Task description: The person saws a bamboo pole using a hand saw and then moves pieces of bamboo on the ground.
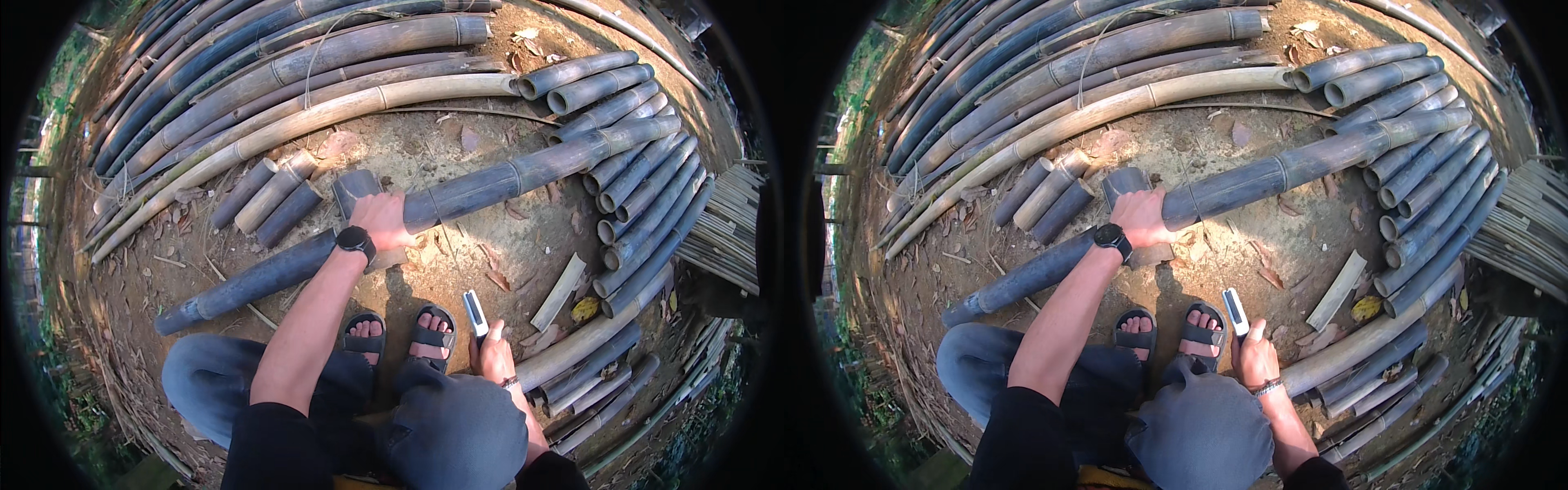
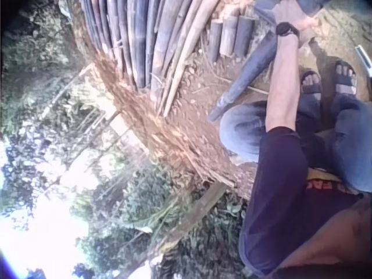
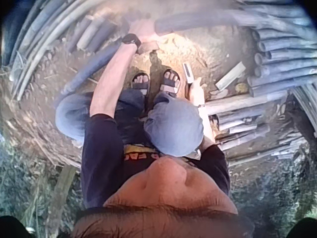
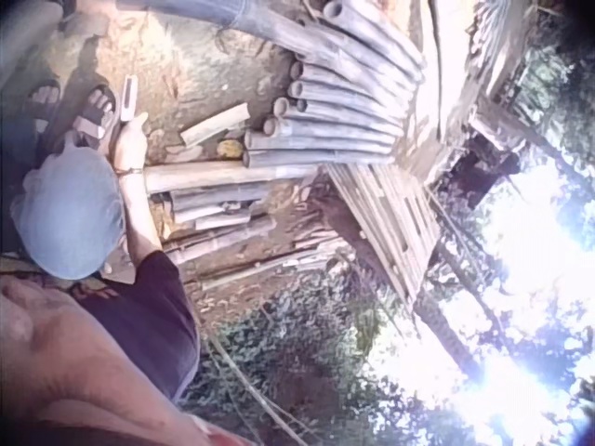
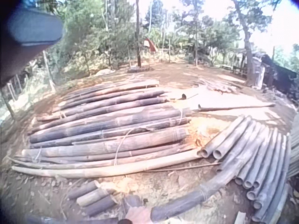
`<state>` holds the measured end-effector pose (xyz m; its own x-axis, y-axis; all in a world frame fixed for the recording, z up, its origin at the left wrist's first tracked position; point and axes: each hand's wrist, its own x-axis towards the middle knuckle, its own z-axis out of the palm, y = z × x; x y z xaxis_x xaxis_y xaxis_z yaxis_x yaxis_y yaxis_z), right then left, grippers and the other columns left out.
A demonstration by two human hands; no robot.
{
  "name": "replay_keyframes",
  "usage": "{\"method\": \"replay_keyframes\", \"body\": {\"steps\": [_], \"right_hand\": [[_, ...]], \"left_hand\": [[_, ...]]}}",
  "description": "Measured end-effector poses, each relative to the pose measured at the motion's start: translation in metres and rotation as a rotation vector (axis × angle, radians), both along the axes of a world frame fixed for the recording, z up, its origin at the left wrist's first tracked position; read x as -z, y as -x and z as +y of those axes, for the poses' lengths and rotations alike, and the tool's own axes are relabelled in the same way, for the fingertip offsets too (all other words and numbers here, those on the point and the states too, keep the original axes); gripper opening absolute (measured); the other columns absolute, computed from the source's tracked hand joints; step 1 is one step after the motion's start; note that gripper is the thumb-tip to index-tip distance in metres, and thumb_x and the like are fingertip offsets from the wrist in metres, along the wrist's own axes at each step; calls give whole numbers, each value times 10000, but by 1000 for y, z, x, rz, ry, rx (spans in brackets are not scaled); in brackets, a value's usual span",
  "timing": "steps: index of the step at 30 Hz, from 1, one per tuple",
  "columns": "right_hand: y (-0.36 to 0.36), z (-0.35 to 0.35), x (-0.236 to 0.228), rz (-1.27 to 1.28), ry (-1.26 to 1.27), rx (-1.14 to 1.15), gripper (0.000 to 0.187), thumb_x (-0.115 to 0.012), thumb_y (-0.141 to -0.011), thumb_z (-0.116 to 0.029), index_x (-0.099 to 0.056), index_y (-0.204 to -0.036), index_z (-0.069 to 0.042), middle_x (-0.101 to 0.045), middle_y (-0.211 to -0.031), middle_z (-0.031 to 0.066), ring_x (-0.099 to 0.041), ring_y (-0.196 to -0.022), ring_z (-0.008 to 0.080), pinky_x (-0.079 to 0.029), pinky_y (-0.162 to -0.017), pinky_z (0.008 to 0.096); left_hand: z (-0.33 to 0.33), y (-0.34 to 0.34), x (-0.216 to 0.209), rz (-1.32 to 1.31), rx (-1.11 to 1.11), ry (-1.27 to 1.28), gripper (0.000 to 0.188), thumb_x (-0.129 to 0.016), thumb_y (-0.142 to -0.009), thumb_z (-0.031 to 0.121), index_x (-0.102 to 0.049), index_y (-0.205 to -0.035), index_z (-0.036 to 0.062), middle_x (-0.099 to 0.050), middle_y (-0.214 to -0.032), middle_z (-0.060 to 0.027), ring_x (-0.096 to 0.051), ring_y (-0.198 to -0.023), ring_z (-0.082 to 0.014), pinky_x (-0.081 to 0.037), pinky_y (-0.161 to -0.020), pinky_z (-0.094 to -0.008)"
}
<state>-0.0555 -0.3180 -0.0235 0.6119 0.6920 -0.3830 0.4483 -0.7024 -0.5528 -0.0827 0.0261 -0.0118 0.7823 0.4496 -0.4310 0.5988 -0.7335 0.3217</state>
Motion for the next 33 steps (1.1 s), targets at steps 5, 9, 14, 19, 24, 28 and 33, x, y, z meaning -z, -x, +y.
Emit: {"method": "replay_keyframes", "body": {"steps": [5,9,14,19,24,28,33], "right_hand": [[-27,87,11,-48,-28,5,344,-565,-944,-202,-343,-1041,41,-597,-654,323,-605,-628,505,-468,-550,575],[16,-31,4,10,6,86,383,-581,-918,-194,-346,-1098,49,-605,-670,327,-610,-645,509,-480,-583,576],[8,-4,9,-68,18,47,400,-633,-900,-192,-377,-1099,41,-614,-671,299,-614,-634,492,-484,-569,565],[2,-19,-21,-46,-8,46,409,-646,-908,-218,-387,-1128,9,-632,-706,285,-636,-651,475,-502,-569,533],[10,-29,-28,-79,-78,12,444,-665,-892,-212,-379,-1131,28,-638,-728,272,-637,-616,452,-499,-531,523],[16,-47,-48,-100,-258,96,455,-688,-863,-170,-374,-1129,25,-615,-688,238,-633,-596,439,-492,-516,504],[-3,-45,-29,-74,-326,393,380,-639,-896,-122,-369,-1121,23,-611,-705,267,-626,-674,475,-486,-569,506]], "left_hand": [[6,-4,-8,2,9,6,709,-820,-531,437,-647,-1044,-20,-707,-916,-210,-692,-851,-362,-555,-770,-414],[4,-5,3,-16,24,-9,675,-819,-538,403,-646,-1040,-14,-706,-901,-214,-692,-836,-366,-556,-760,-423],[19,-8,4,-74,-41,-94,701,-791,-545,442,-628,-1036,-31,-696,-874,-238,-686,-815,-381,-543,-751,-440],[14,-9,2,-59,-4,-96,622,-788,-561,374,-642,-1025,-14,-694,-872,-247,-686,-825,-386,-547,-753,-438],[19,-9,-5,-58,34,-38,623,-791,-561,383,-643,-1025,-7,-697,-874,-238,-680,-836,-396,-543,-773,-439],[19,-19,-8,63,20,-35,721,-811,-579,413,-610,-1132,-3,-659,-1076,-245,-642,-1020,-372,-515,-867,-433],[-45,-6,23,-418,-37,-662,776,-814,-633,308,-459,-1259,16,-568,-1146,-160,-578,-1002,-348,-471,-896,-409]]}}
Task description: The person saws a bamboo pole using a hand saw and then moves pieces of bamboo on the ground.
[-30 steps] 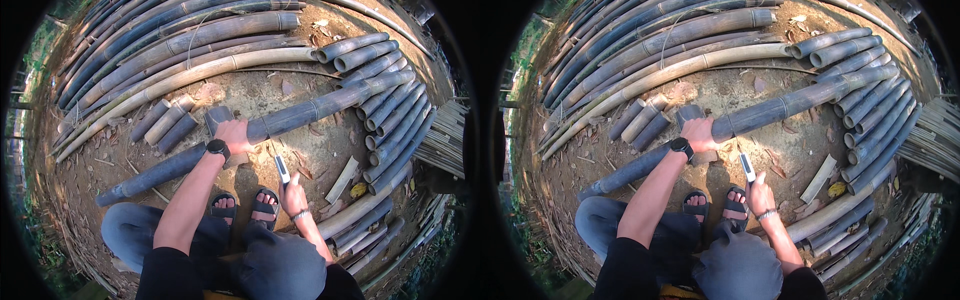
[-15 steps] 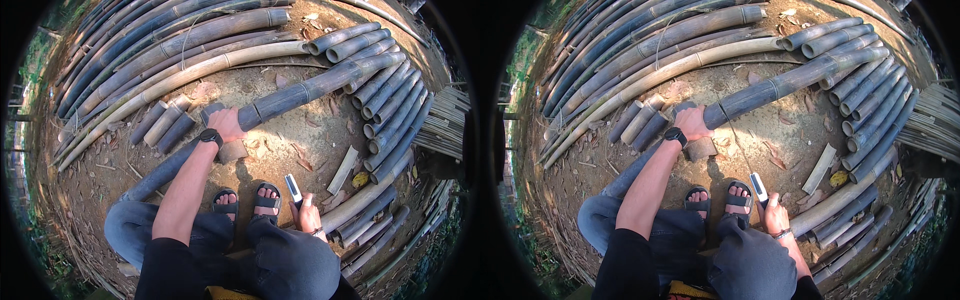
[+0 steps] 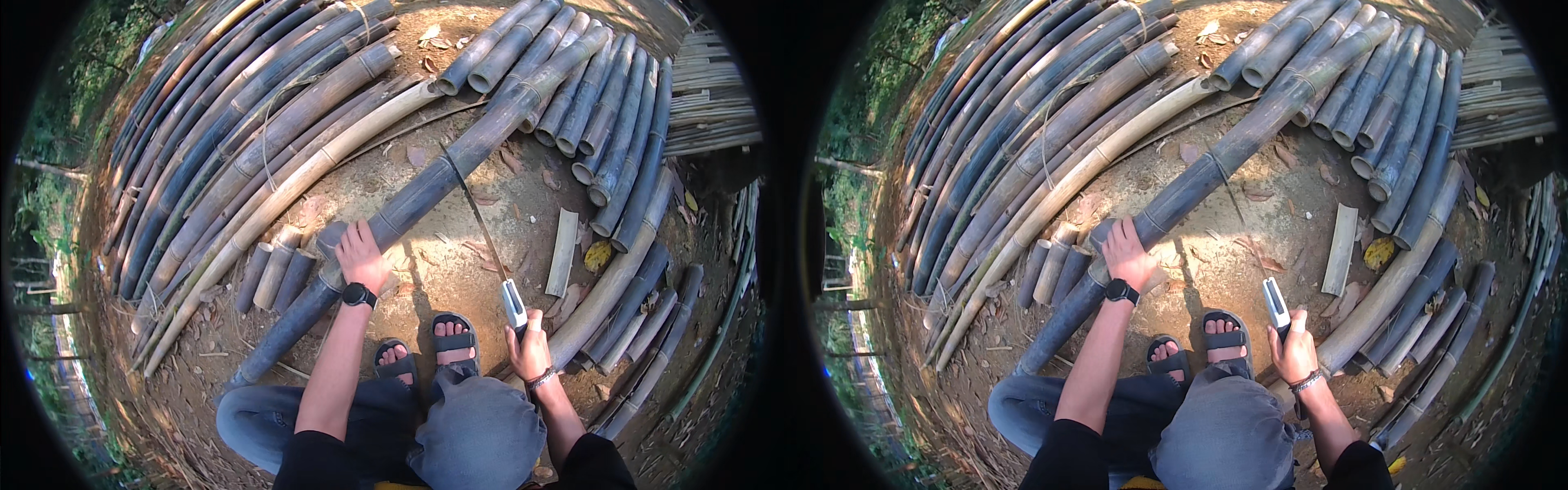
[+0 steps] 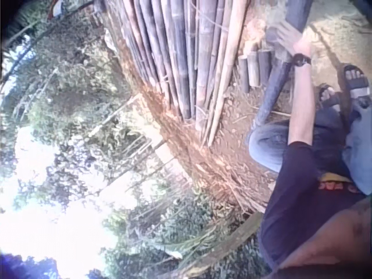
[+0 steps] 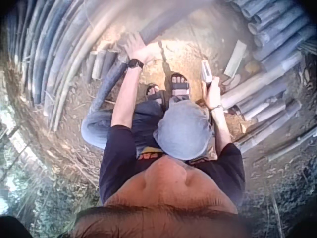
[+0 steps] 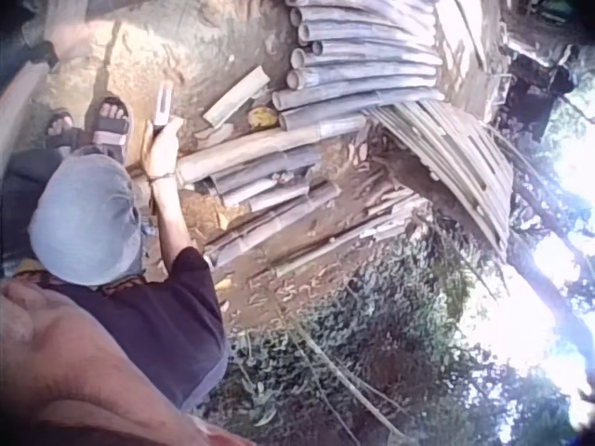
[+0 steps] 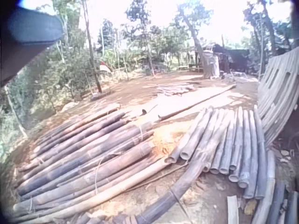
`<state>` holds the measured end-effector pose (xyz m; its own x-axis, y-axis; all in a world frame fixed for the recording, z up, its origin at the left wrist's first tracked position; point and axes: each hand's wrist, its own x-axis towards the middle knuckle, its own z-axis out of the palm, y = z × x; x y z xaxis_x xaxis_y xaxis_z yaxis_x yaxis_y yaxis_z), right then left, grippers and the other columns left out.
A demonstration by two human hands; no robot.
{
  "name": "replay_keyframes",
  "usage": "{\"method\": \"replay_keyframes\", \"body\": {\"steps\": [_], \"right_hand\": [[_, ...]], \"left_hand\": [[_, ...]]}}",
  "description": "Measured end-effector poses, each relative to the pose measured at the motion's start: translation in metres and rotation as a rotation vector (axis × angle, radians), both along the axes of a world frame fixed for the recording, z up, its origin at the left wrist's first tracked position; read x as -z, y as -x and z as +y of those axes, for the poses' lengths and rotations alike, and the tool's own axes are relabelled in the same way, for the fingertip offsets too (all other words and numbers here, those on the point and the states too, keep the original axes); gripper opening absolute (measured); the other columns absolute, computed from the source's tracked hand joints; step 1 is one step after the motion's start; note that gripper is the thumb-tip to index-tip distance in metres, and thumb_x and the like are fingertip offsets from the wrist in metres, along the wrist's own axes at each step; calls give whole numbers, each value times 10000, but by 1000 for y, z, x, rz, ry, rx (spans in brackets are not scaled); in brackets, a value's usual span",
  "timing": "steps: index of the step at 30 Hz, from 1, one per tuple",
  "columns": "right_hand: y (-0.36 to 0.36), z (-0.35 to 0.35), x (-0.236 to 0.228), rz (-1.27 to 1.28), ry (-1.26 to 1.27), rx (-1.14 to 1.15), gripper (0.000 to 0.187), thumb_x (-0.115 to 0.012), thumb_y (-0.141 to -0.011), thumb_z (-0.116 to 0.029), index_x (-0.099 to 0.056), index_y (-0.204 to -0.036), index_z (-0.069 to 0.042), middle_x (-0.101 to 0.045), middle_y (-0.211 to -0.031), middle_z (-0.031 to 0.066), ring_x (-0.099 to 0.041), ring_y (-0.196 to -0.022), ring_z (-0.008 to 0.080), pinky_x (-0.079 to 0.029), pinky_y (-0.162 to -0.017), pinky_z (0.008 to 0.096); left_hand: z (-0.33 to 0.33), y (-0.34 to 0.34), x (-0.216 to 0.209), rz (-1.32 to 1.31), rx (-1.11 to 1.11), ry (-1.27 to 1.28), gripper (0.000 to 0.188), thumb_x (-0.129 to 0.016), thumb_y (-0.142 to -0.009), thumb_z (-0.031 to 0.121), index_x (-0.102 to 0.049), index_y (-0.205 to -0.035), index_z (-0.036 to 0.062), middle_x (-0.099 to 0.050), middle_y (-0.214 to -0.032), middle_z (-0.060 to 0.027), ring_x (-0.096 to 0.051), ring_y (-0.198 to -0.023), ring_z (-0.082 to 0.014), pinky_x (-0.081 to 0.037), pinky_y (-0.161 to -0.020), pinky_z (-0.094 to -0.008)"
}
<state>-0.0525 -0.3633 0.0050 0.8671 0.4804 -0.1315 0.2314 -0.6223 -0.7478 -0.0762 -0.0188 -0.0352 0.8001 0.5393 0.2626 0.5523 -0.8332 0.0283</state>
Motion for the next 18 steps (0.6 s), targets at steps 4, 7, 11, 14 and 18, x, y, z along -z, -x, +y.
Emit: {"method": "replay_keyframes", "body": {"steps": [4,7,11,14,18], "right_hand": [[-8,6,12,81,-30,85,370,-638,-904,-139,-370,-1114,4,-604,-716,284,-618,-704,488,-477,-601,525],[-11,5,15,86,-17,78,373,-641,-902,-144,-372,-1117,-2,-603,-718,283,-618,-706,487,-480,-603,524],[-9,12,15,50,-22,-20,381,-641,-907,-190,-378,-1124,-20,-613,-722,262,-629,-697,469,-494,-601,510],[-12,18,10,67,20,-82,394,-647,-903,-210,-381,-1120,-17,-626,-746,243,-636,-711,459,-499,-609,511],[-10,22,9,98,-15,-139,392,-648,-899,-200,-386,-1113,-3,-633,-759,263,-639,-729,467,-504,-621,518]], "left_hand": [[25,-6,5,114,-57,242,640,-811,-606,286,-544,-1116,8,-632,-1059,-168,-621,-975,-350,-507,-848,-417],[48,-25,-25,327,1,523,588,-822,-572,271,-629,-1062,8,-687,-991,-208,-664,-929,-361,-525,-826,-411],[97,-18,-6,350,109,815,657,-870,-547,302,-664,-1087,-10,-711,-971,-163,-686,-897,-263,-522,-847,-355],[112,-24,-6,431,118,1089,657,-877,-560,291,-662,-1091,-31,-706,-1001,-137,-670,-890,-227,-509,-843,-317],[104,-15,-12,509,210,1193,683,-882,-570,287,-662,-1126,-44,-709,-992,-133,-660,-879,-208,-494,-820,-315]]}}
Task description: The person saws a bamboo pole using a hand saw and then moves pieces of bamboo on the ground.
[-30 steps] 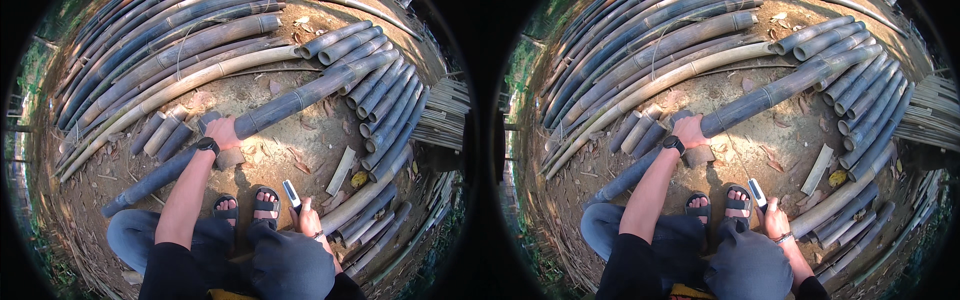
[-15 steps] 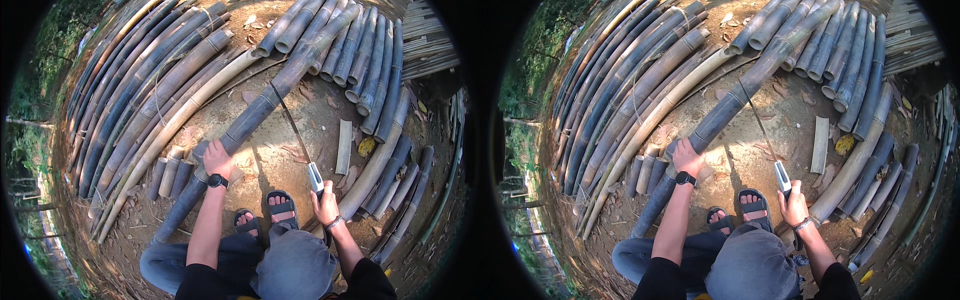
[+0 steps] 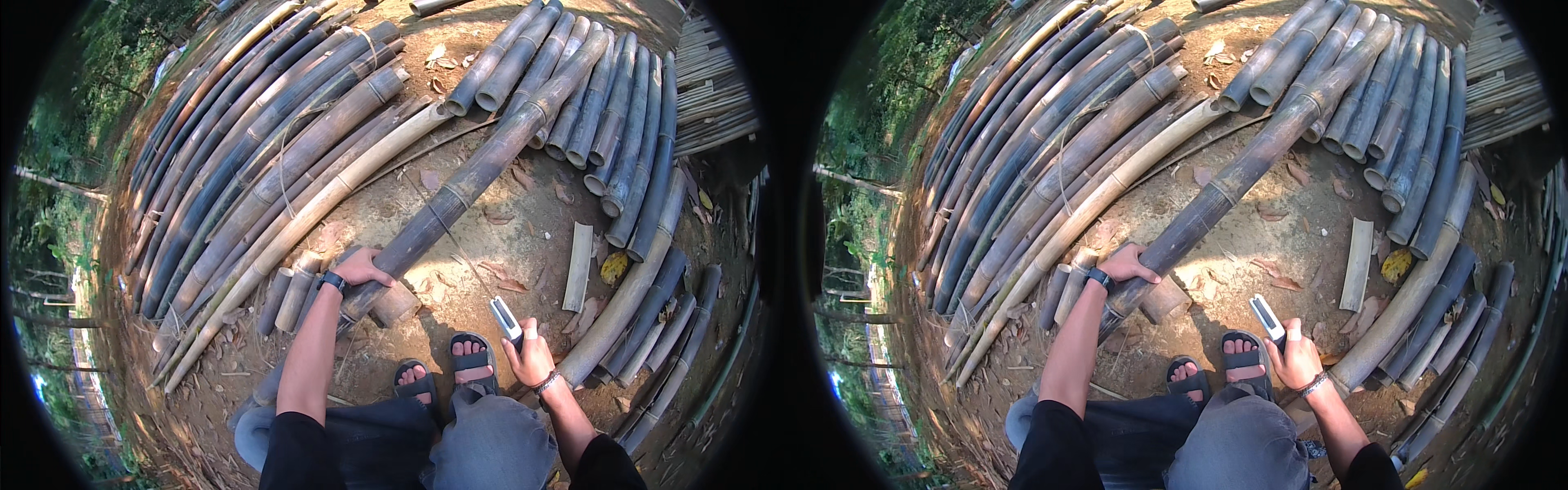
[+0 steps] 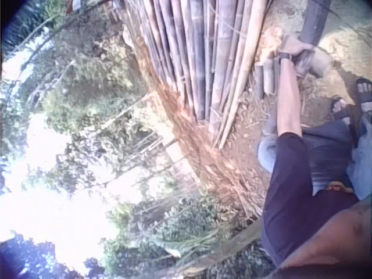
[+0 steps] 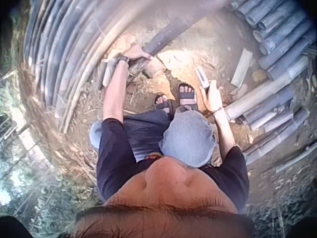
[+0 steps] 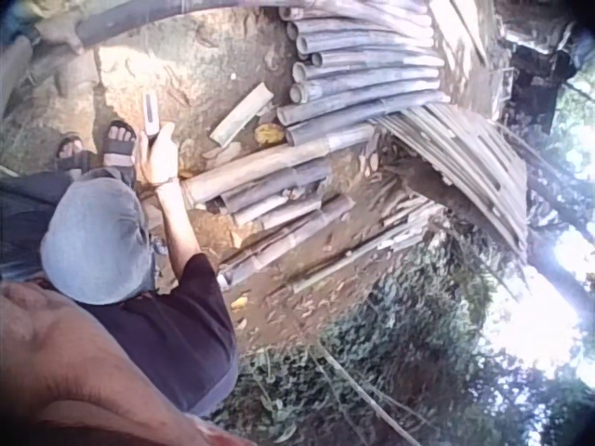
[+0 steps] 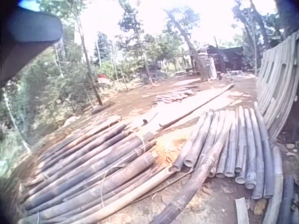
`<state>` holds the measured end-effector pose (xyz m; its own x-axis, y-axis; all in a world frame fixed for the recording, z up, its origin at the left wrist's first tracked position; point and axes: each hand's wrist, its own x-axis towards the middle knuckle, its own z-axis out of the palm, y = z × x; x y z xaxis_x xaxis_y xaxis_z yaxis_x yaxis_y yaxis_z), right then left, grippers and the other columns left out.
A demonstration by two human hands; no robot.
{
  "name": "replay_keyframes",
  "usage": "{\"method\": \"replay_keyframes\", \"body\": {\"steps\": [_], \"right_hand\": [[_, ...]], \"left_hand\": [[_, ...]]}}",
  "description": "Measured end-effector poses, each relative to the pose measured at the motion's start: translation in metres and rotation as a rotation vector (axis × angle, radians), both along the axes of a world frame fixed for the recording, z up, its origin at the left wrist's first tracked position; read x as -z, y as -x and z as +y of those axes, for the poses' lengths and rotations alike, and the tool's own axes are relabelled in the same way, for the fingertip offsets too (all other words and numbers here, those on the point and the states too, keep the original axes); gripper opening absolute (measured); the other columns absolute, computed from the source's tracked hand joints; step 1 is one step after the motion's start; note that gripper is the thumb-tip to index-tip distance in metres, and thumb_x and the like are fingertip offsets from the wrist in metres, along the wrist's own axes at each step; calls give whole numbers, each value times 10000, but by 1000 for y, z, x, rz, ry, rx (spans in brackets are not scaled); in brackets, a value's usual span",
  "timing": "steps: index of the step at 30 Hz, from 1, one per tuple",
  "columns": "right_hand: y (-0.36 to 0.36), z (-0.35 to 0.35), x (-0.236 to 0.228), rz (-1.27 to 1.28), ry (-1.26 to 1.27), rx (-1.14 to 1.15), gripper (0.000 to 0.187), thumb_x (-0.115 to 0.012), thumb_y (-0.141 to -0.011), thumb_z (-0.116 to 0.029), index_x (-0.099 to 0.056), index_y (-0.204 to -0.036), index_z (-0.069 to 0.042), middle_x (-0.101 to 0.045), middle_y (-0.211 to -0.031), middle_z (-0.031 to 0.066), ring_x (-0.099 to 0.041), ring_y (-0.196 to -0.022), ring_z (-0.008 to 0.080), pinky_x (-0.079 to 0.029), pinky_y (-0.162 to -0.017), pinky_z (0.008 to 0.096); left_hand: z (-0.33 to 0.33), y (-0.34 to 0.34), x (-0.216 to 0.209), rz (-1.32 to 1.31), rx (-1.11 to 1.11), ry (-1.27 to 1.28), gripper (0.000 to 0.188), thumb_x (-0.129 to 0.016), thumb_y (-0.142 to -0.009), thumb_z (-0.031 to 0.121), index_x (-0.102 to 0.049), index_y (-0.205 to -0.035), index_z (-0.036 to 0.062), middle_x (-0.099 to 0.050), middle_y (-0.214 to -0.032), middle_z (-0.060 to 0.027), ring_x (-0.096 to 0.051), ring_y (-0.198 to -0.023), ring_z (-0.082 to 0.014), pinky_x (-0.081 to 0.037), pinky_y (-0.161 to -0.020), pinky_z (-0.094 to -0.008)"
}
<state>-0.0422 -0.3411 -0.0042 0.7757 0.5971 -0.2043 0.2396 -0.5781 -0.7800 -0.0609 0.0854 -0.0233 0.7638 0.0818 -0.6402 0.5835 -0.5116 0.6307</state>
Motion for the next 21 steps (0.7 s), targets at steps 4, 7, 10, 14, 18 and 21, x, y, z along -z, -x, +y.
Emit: {"method": "replay_keyframes", "body": {"steps": [4,7,10,14,18,21], "right_hand": [[-3,17,6,66,-6,-50,383,-641,-905,-196,-384,-1112,0,-631,-765,277,-636,-749,483,-501,-632,524],[-8,30,19,68,-4,-91,377,-634,-911,-196,-379,-1110,-2,-623,-753,285,-634,-742,487,-496,-628,519],[-16,52,32,149,-63,-116,368,-633,-899,-186,-371,-1084,-7,-608,-722,275,-643,-736,473,-496,-630,487],[-24,87,59,164,-136,-119,373,-628,-886,-186,-372,-1084,-1,-601,-691,227,-655,-697,415,-492,-619,457],[-38,114,64,300,-142,-152,383,-621,-919,-210,-382,-1124,8,-620,-692,172,-671,-621,285,-503,-575,386],[-40,133,56,307,-177,-176,364,-605,-950,-201,-382,-1142,11,-646,-709,150,-679,-594,221,-517,-546,339]], "left_hand": [[-11,13,13,-130,-18,-40,652,-850,-568,349,-687,-1068,-37,-715,-974,-192,-681,-888,-287,-502,-817,-364],[-33,16,3,-244,21,-322,644,-828,-575,342,-680,-1070,-41,-693,-994,-238,-666,-938,-370,-507,-836,-399],[-75,28,8,-323,-161,-679,775,-802,-600,328,-572,-1237,-48,-644,-1066,-240,-621,-1000,-395,-485,-898,-430],[-114,30,10,-460,-314,-940,627,-779,-658,357,-575,-1130,-2,-654,-1009,-169,-648,-904,-371,-527,-811,-451],[-80,18,-16,-291,-245,-703,605,-722,-705,502,-616,-1035,5,-681,-958,-199,-671,-891,-373,-538,-779,-454],[-53,23,-18,-280,-196,-594,560,-617,-802,508,-626,-1009,-13,-682,-906,-241,-663,-835,-406,-522,-758,-482]]}}
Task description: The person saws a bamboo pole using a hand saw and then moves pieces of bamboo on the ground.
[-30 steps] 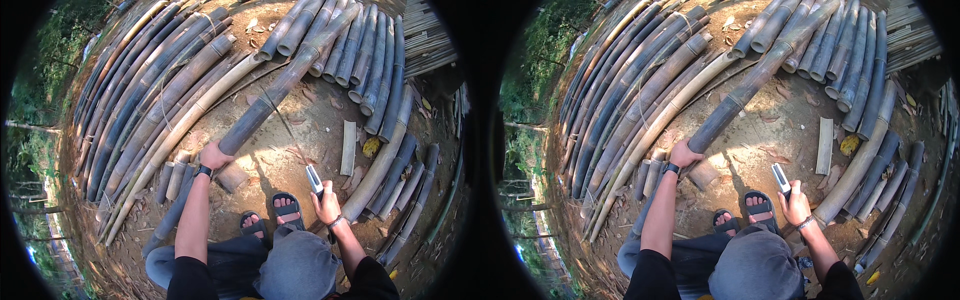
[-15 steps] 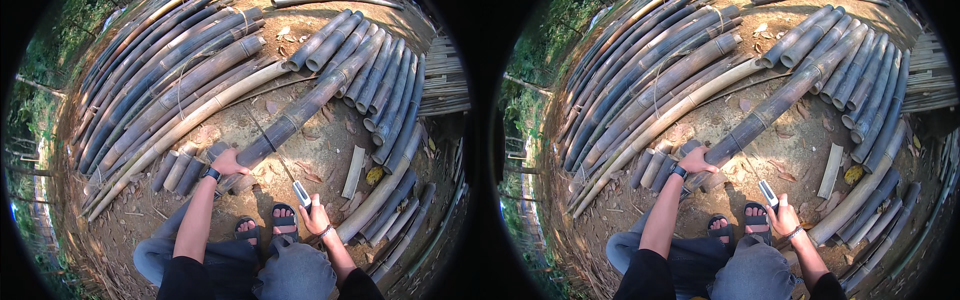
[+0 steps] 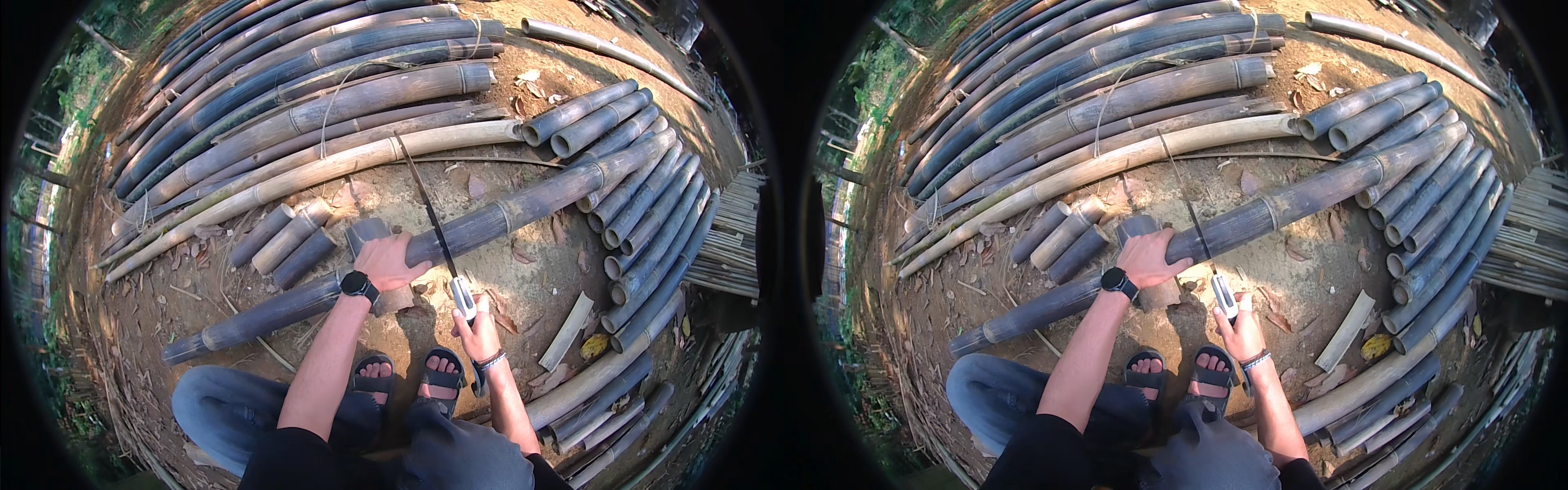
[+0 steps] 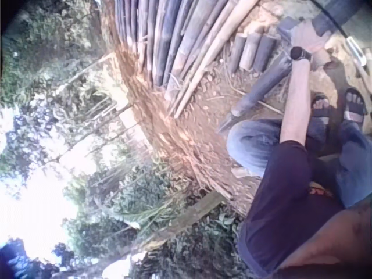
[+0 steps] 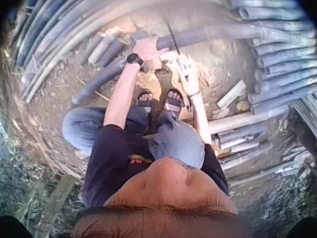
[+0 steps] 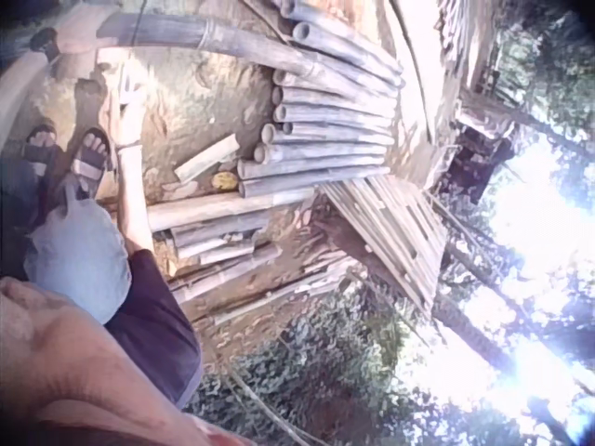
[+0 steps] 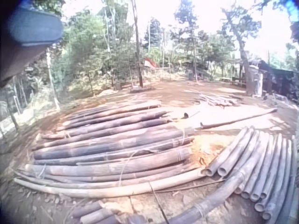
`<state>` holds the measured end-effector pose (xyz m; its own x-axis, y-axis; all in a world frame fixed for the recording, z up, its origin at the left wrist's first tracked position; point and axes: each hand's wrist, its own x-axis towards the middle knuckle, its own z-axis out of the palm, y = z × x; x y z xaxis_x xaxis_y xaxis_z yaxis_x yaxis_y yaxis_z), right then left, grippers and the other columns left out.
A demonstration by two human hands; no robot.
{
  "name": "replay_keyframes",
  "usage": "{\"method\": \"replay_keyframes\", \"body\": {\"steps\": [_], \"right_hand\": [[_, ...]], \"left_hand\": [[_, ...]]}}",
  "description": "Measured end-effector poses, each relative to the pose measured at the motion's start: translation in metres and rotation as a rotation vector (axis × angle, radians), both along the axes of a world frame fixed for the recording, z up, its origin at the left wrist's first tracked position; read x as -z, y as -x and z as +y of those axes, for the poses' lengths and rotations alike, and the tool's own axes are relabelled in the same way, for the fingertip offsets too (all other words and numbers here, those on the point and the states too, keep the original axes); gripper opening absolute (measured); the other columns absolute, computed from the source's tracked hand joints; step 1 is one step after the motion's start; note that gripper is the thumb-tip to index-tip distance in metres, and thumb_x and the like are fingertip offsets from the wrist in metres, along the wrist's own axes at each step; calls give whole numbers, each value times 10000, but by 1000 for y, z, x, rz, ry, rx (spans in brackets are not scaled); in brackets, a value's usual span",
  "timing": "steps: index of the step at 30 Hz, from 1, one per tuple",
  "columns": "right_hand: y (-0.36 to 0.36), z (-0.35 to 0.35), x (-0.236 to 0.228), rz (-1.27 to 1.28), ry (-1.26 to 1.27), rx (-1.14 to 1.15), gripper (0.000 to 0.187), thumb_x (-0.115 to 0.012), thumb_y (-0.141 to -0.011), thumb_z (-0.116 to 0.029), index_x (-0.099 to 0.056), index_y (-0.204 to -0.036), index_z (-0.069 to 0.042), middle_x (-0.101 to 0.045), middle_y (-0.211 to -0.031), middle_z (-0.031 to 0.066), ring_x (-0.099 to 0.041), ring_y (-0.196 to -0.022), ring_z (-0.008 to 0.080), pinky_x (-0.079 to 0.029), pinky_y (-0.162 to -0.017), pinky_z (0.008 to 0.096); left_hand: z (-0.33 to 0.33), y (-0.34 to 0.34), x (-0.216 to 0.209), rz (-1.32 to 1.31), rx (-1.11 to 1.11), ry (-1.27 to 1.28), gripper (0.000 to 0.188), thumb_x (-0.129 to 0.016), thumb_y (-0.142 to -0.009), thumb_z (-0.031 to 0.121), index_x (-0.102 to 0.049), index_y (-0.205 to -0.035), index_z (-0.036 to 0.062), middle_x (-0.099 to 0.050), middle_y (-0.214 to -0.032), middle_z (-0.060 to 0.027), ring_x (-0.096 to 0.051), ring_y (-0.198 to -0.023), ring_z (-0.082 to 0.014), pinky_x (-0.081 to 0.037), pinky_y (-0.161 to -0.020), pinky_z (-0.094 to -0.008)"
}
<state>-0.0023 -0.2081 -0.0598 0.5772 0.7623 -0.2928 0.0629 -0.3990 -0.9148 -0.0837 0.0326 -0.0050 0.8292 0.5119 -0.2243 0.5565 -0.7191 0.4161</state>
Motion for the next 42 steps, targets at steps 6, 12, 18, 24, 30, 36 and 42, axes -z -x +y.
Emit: {"method": "replay_keyframes", "body": {"steps": [6,12,18,24,30,36,42], "right_hand": [[7,6,-6,-181,92,-39,379,-620,-931,-190,-386,-1149,12,-648,-725,215,-681,-650,373,-518,-578,423],[9,12,-30,-210,120,-62,359,-628,-916,-178,-405,-1125,12,-641,-704,242,-666,-672,423,-507,-585,462],[11,18,-40,-228,126,-70,364,-627,-915,-188,-407,-1124,14,-625,-662,242,-660,-647,426,-501,-563,469],[10,21,-46,-235,203,-94,331,-620,-914,-159,-419,-1106,21,-626,-702,258,-658,-680,426,-501,-606,453],[10,22,-52,-222,226,-89,322,-617,-913,-160,-434,-1087,41,-630,-721,276,-664,-717,437,-507,-621,448],[9,38,-58,-296,264,-117,313,-608,-920,-159,-419,-1073,39,-624,-707,287,-666,-716,443,-506,-615,457],[12,20,-49,-315,118,-92,343,-621,-914,-169,-396,-1073,35,-603,-650,284,-637,-662,474,-489,-545,502]], "left_hand": [[-8,3,11,-142,-68,2,410,-509,-900,392,-627,-913,-1,-662,-828,-254,-644,-815,-422,-493,-722,-516],[-5,-1,9,-51,-72,1,407,-529,-894,390,-635,-865,-2,-675,-822,-243,-665,-769,-400,-521,-707,-490],[-5,-2,10,-60,-90,9,422,-526,-878,399,-652,-881,-4,-666,-810,-245,-649,-768,-420,-507,-700,-508],[-6,-2,11,-31,-114,10,434,-535,-863,407,-660,-884,-8,-672,-826,-246,-658,-777,-414,-516,-714,-500],[-6,-3,4,-2,-116,10,425,-535,-859,399,-669,-882,-4,-660,-760,-259,-656,-732,-421,-518,-695,-505],[-11,-3,-1,11,-128,-9,428,-540,-866,407,-675,-868,1,-667,-780,-257,-662,-734,-409,-522,-688,-489],[-12,-1,8,-11,-89,-52,442,-538,-871,409,-670,-859,-13,-668,-764,-249,-664,-735,-404,-519,-684,-486]]}}
